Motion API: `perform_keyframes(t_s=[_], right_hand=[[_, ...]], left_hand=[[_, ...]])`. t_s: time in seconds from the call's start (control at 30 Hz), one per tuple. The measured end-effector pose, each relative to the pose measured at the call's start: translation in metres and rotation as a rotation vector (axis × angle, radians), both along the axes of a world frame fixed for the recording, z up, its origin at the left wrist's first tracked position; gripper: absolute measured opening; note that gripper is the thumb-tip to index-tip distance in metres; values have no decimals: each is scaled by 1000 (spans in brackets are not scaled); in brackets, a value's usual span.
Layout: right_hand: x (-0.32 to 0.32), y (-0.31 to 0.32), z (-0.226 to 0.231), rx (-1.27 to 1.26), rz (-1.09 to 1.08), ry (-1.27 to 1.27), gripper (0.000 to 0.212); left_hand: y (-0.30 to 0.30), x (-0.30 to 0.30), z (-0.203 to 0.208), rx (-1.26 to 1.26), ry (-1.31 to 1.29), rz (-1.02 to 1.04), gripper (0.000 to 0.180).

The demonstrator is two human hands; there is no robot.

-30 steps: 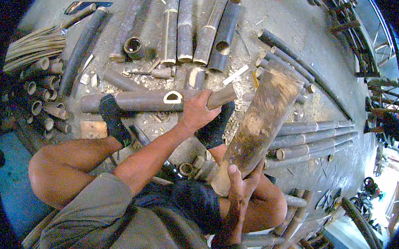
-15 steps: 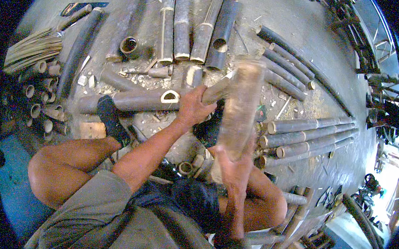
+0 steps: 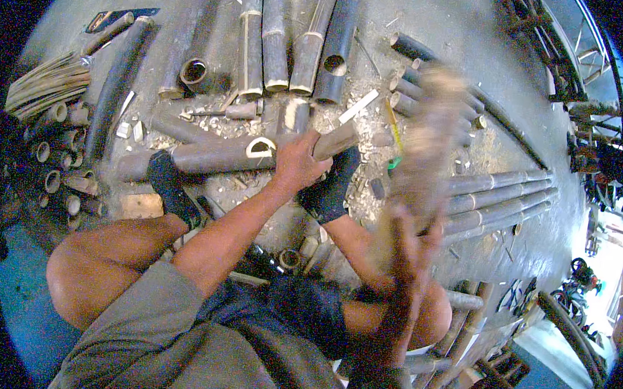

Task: The person sits on the floor and uses a knife to scrape and shape a bamboo pole, then measures it with a tape measure. They insert a smaller bamboo piece into a larger one and tap it with a wooden mallet to fit it securely.

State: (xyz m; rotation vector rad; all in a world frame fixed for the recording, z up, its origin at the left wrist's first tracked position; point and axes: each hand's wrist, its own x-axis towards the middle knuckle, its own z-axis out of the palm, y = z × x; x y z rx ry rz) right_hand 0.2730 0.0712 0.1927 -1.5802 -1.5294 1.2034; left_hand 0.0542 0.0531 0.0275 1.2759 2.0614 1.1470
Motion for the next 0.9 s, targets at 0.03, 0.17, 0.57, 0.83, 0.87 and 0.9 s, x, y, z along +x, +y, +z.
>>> perform_keyframes(t_s=[0.03,0.17,0.57,0.83,0.87,0.9], right_hand=[[0,2,1,24,-116,93,79],[-4,-2,-6,81,-74,-115,87],[14,-5,-14,300,-40,-239,54],[1,-30,-28,81,-91,-318,71],[-6,-31,-28,34,119,-347,73],[-6,-34,-26,-93,199,-193,74]], left_hand=[[0,0,0,-7,12,-2,41],[0,-1,-2,-15,14,-15,39],[-8,-1,-5,12,69,-54,43],[-13,0,-12,39,154,-36,46],[-17,2,-12,-36,102,-51,48],[-22,1,-12,-50,119,-95,49]])
